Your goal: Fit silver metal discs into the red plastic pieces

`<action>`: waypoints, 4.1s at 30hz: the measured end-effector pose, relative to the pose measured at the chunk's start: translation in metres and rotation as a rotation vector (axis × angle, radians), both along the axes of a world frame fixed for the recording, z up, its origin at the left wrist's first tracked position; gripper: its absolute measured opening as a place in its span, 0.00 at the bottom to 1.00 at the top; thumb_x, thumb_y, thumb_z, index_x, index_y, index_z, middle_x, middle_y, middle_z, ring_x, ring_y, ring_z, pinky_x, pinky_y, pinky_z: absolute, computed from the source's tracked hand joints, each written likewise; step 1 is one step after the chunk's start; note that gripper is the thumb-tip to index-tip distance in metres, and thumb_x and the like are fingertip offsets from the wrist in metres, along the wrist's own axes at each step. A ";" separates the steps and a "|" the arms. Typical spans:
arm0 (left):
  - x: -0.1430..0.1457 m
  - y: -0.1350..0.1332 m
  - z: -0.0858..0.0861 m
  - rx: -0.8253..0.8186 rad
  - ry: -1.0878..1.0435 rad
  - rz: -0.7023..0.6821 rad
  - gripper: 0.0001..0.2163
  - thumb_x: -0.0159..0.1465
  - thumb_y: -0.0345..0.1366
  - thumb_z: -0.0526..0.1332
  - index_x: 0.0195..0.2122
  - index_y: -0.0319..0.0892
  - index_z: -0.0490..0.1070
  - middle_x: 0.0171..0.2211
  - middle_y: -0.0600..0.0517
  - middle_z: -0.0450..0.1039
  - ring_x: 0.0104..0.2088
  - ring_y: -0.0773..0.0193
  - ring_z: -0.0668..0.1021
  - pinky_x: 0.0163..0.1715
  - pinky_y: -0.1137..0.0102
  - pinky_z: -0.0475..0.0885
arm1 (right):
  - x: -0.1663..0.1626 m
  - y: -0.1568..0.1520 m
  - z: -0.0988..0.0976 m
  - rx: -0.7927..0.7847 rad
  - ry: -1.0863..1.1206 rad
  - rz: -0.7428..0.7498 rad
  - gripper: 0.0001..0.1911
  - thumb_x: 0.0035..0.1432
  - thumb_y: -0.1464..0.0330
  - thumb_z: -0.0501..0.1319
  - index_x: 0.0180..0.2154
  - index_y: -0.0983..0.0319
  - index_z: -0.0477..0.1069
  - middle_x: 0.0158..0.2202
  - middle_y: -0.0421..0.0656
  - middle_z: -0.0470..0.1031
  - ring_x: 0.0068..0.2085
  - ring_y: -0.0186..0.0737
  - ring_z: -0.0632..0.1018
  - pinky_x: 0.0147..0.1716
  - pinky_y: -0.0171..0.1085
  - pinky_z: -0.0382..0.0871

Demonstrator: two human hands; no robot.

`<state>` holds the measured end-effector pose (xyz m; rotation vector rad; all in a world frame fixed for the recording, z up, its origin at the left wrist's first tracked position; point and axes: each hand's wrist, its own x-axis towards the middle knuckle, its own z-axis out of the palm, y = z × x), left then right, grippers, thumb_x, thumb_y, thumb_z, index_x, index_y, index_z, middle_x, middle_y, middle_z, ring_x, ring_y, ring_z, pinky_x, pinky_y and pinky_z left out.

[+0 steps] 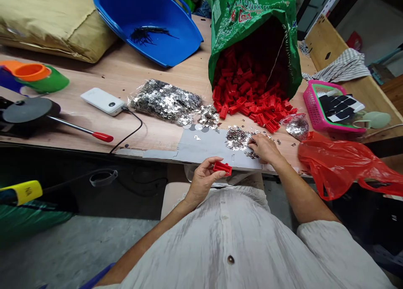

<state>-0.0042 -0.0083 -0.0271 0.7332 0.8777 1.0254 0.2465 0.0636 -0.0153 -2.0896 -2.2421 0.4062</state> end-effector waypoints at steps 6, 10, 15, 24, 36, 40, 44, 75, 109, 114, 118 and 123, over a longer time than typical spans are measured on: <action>0.000 0.000 0.000 0.014 0.025 0.008 0.18 0.51 0.32 0.72 0.43 0.41 0.73 0.34 0.52 0.80 0.35 0.65 0.81 0.40 0.69 0.77 | -0.008 0.002 -0.003 -0.018 0.006 -0.048 0.06 0.60 0.65 0.59 0.35 0.60 0.73 0.40 0.45 0.76 0.40 0.42 0.74 0.37 0.37 0.61; -0.002 -0.001 0.000 0.015 0.037 0.013 0.18 0.51 0.32 0.72 0.43 0.41 0.73 0.34 0.51 0.80 0.34 0.64 0.81 0.39 0.68 0.77 | -0.004 0.003 -0.002 -0.025 0.026 -0.066 0.06 0.60 0.66 0.58 0.34 0.60 0.72 0.39 0.45 0.77 0.39 0.42 0.73 0.36 0.36 0.60; -0.001 0.000 0.000 0.014 0.027 0.011 0.18 0.51 0.31 0.72 0.43 0.41 0.73 0.34 0.52 0.79 0.34 0.65 0.81 0.39 0.69 0.76 | 0.005 0.000 0.001 -0.008 0.088 -0.086 0.05 0.59 0.67 0.57 0.33 0.60 0.70 0.33 0.44 0.76 0.35 0.42 0.73 0.32 0.36 0.58; 0.003 0.004 0.001 0.005 -0.035 0.025 0.21 0.51 0.32 0.73 0.45 0.42 0.70 0.35 0.52 0.78 0.36 0.63 0.81 0.40 0.68 0.76 | 0.005 -0.015 0.006 -0.022 0.694 -0.036 0.07 0.57 0.65 0.60 0.36 0.61 0.70 0.34 0.40 0.74 0.34 0.36 0.72 0.34 0.35 0.63; 0.006 0.004 -0.001 0.485 0.394 0.124 0.19 0.55 0.35 0.71 0.48 0.46 0.75 0.44 0.50 0.73 0.42 0.63 0.77 0.41 0.71 0.76 | -0.062 -0.058 0.008 -0.062 1.041 -0.038 0.07 0.58 0.64 0.62 0.38 0.60 0.70 0.31 0.38 0.72 0.31 0.33 0.71 0.32 0.34 0.63; 0.005 0.003 0.001 0.699 0.583 0.141 0.19 0.57 0.34 0.70 0.50 0.46 0.73 0.44 0.48 0.75 0.44 0.62 0.78 0.43 0.69 0.76 | -0.069 -0.062 0.007 -0.032 1.012 -0.070 0.06 0.57 0.66 0.61 0.38 0.59 0.68 0.31 0.37 0.70 0.30 0.33 0.70 0.32 0.34 0.63; 0.004 0.004 0.003 0.901 0.678 0.139 0.17 0.59 0.32 0.68 0.49 0.46 0.73 0.43 0.49 0.77 0.44 0.62 0.78 0.46 0.67 0.74 | -0.072 -0.062 0.006 -0.049 1.042 -0.050 0.06 0.57 0.67 0.60 0.38 0.59 0.67 0.30 0.36 0.69 0.30 0.33 0.70 0.31 0.33 0.63; -0.001 0.015 0.011 0.062 0.041 -0.089 0.23 0.52 0.34 0.72 0.50 0.43 0.76 0.33 0.53 0.78 0.32 0.67 0.77 0.38 0.71 0.73 | -0.049 -0.067 0.015 0.321 0.569 0.645 0.13 0.66 0.73 0.54 0.50 0.57 0.71 0.39 0.45 0.79 0.41 0.39 0.78 0.41 0.39 0.74; 0.000 0.014 0.010 0.114 0.052 -0.085 0.23 0.51 0.34 0.72 0.50 0.45 0.77 0.36 0.51 0.80 0.35 0.65 0.78 0.41 0.70 0.74 | -0.046 -0.068 0.015 0.261 0.715 0.498 0.10 0.65 0.69 0.56 0.42 0.56 0.76 0.37 0.43 0.81 0.40 0.41 0.81 0.40 0.41 0.76; -0.001 0.015 0.010 0.116 0.040 -0.099 0.22 0.52 0.34 0.72 0.50 0.46 0.77 0.36 0.52 0.80 0.35 0.66 0.78 0.42 0.70 0.73 | -0.043 -0.068 0.012 0.274 0.732 0.526 0.11 0.66 0.70 0.55 0.43 0.56 0.76 0.37 0.43 0.81 0.40 0.40 0.81 0.39 0.41 0.76; -0.001 0.014 0.010 0.116 0.026 -0.108 0.22 0.53 0.34 0.72 0.50 0.47 0.77 0.36 0.53 0.80 0.35 0.67 0.78 0.42 0.71 0.73 | -0.043 -0.067 0.013 0.257 0.780 0.529 0.11 0.66 0.70 0.55 0.43 0.55 0.76 0.37 0.43 0.81 0.40 0.40 0.80 0.40 0.41 0.75; -0.001 0.014 0.009 0.130 0.041 -0.099 0.23 0.53 0.35 0.71 0.51 0.45 0.76 0.37 0.51 0.80 0.36 0.65 0.78 0.43 0.69 0.74 | -0.045 -0.067 0.010 0.217 0.814 0.453 0.09 0.65 0.67 0.58 0.44 0.55 0.75 0.38 0.42 0.81 0.38 0.39 0.80 0.39 0.40 0.74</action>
